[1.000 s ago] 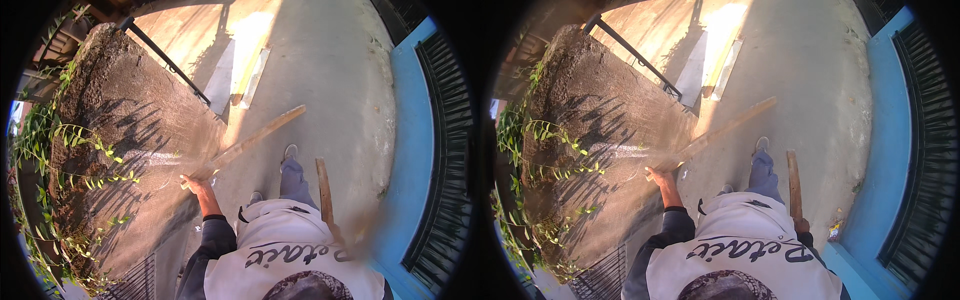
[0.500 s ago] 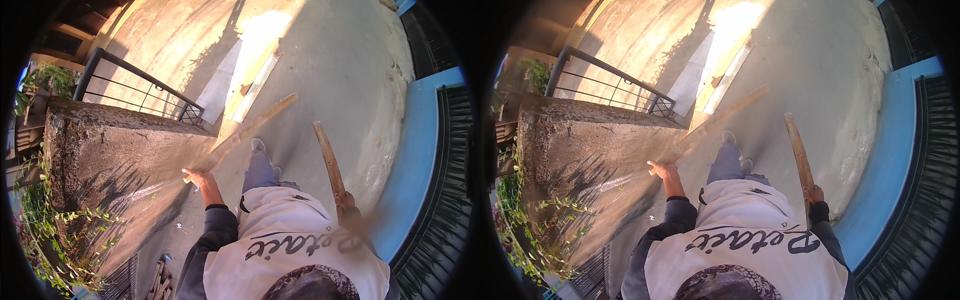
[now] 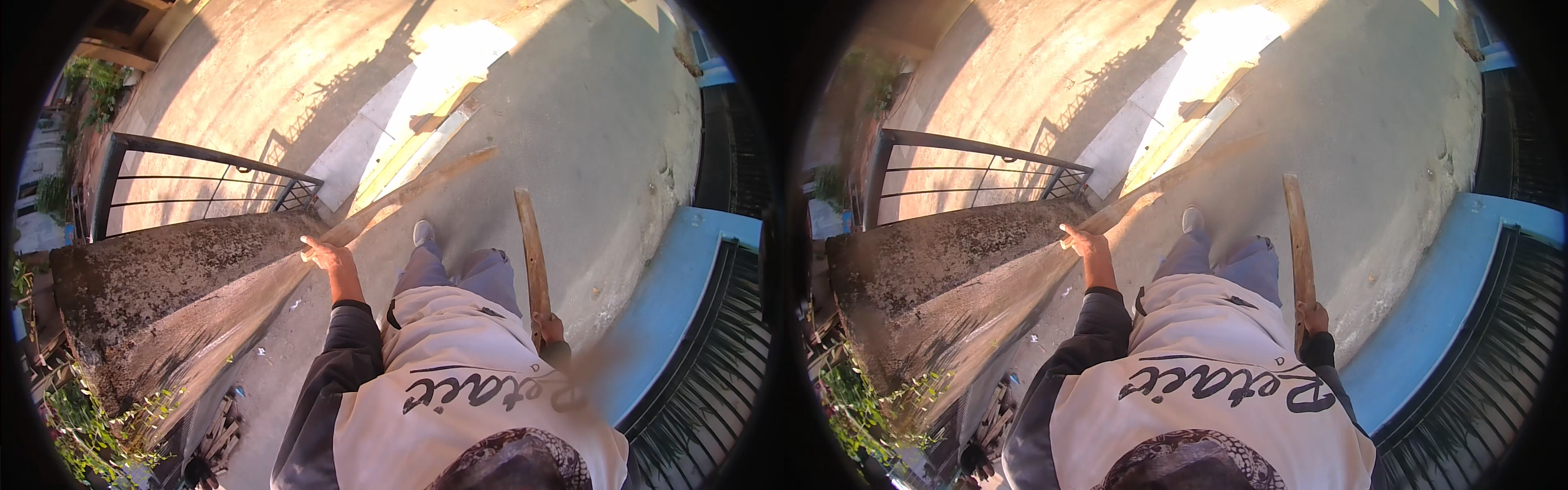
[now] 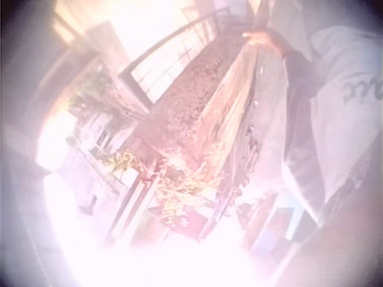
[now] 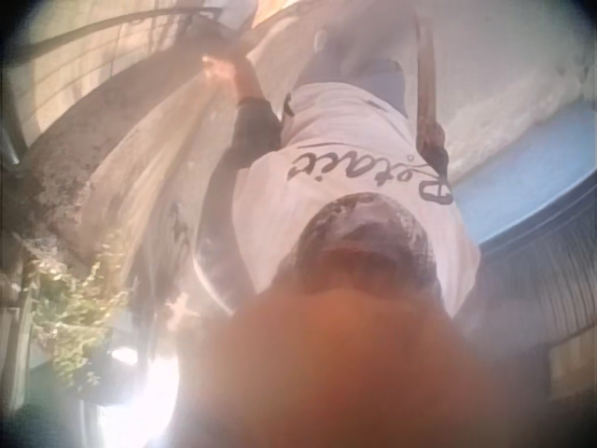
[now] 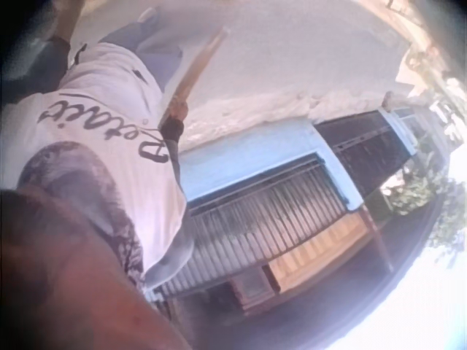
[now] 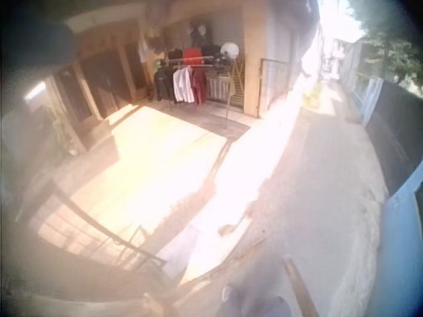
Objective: The person walks along a narrow alleyway and picks up wooden planks from a pile. They carry the planks to a nearby doorway and place them on the ground. The person repeats this process several times, moving more planks from the pile to the doorway.
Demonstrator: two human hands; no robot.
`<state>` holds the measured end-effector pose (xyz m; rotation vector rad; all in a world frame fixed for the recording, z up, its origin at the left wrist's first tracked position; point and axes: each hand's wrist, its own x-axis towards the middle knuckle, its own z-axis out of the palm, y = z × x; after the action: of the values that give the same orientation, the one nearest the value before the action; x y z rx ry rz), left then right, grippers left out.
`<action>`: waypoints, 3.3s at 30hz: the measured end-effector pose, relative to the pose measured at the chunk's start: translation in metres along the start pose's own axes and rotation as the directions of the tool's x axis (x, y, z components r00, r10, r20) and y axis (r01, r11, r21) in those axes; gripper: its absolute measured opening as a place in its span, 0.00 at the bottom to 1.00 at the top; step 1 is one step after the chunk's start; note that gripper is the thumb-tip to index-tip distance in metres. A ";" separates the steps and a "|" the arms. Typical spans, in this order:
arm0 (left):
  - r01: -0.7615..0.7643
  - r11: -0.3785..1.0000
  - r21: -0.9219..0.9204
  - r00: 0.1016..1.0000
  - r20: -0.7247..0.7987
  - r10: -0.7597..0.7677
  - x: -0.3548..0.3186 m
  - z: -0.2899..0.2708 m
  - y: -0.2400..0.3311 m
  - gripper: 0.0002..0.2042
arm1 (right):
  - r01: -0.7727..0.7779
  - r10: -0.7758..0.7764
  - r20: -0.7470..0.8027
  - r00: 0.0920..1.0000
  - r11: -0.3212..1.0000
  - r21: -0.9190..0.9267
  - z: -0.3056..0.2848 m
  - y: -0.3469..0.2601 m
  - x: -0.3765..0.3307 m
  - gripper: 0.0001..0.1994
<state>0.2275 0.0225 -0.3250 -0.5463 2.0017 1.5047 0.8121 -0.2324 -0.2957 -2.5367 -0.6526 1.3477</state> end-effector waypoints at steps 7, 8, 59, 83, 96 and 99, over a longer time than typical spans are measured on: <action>0.031 0.973 -0.227 0.996 -0.074 -0.049 -0.028 0.076 -0.027 0.49 | 0.069 -0.059 0.055 0.997 0.975 -0.210 -0.061 -0.087 0.082 0.28; 0.016 0.968 -0.250 0.995 -0.094 -0.041 -0.019 0.080 -0.039 0.49 | 0.059 -0.043 0.085 0.995 0.981 -0.187 -0.070 -0.096 0.100 0.28; 0.389 0.919 -0.070 0.920 0.088 -0.383 0.114 0.112 -0.376 0.41 | 0.290 -0.057 0.337 0.940 0.657 -0.696 -0.038 -0.337 0.287 0.27; 0.198 0.882 0.427 0.931 0.199 -0.305 -0.048 0.065 -0.364 0.23 | 0.676 -0.165 0.662 0.731 0.043 -0.735 0.098 -0.391 0.307 0.31; -0.228 0.610 0.759 0.972 0.135 0.195 -0.098 0.075 -0.401 0.17 | 0.868 -0.150 0.883 0.445 -0.170 -0.466 0.258 -0.406 0.372 0.29; -0.237 0.548 0.802 0.966 0.134 0.222 -0.095 0.079 -0.396 0.18 | 0.897 -0.148 0.908 0.392 -0.157 -0.413 0.286 -0.407 0.377 0.28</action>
<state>0.5625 -0.0157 -0.5663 0.1428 2.5238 0.5143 0.6430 0.2935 -0.5853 -1.2397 -3.3160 1.3890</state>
